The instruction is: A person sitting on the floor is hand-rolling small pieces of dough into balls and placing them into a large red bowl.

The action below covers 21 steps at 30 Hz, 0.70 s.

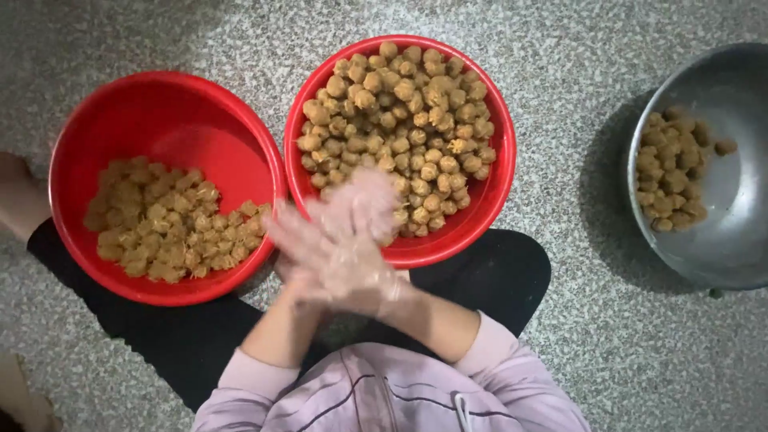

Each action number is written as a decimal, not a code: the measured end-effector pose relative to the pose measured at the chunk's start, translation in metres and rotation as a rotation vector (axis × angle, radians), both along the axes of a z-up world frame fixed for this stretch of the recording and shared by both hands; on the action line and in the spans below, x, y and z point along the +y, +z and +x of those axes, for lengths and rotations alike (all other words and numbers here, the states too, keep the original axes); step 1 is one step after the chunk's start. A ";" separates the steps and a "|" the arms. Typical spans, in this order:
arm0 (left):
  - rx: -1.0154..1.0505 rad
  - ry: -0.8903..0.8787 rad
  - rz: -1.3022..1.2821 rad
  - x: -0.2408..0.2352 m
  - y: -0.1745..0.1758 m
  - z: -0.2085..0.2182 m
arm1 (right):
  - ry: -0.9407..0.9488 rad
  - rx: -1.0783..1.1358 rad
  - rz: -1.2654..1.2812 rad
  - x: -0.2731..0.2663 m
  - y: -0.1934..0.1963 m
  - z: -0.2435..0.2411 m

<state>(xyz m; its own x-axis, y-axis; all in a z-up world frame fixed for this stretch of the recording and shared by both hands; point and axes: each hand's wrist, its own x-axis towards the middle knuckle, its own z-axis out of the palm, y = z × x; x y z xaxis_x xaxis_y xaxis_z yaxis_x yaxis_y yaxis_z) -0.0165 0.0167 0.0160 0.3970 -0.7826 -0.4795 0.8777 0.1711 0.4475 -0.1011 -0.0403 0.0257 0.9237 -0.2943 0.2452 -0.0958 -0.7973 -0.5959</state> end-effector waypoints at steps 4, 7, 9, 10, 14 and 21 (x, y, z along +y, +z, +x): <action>-0.411 0.034 0.183 0.041 -0.084 0.008 | -0.145 0.146 -0.099 -0.040 -0.016 0.002; 0.148 -0.084 -0.357 0.007 -0.051 0.029 | -0.004 -0.002 -0.051 -0.004 -0.014 -0.005; 0.133 -0.049 -0.354 0.028 -0.067 0.031 | 0.150 -0.128 -0.051 0.007 0.024 0.004; -0.080 -0.086 -0.231 0.058 -0.102 0.030 | 0.039 -0.119 -0.088 -0.006 0.055 0.015; -0.132 -0.186 -0.343 0.017 -0.076 0.042 | -0.297 -0.068 0.083 -0.069 -0.010 0.023; -1.017 0.225 0.589 0.082 -0.051 0.162 | -0.590 -0.204 0.367 -0.108 0.017 -0.017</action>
<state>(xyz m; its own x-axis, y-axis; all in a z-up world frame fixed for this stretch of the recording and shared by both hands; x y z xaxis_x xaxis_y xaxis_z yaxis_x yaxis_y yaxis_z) 0.1453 0.0983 -0.0351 0.9021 -0.4122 -0.1277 0.0524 -0.1890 0.9806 -0.1177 -0.1478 0.0423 0.5320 -0.8261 0.1859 -0.3063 -0.3925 -0.8673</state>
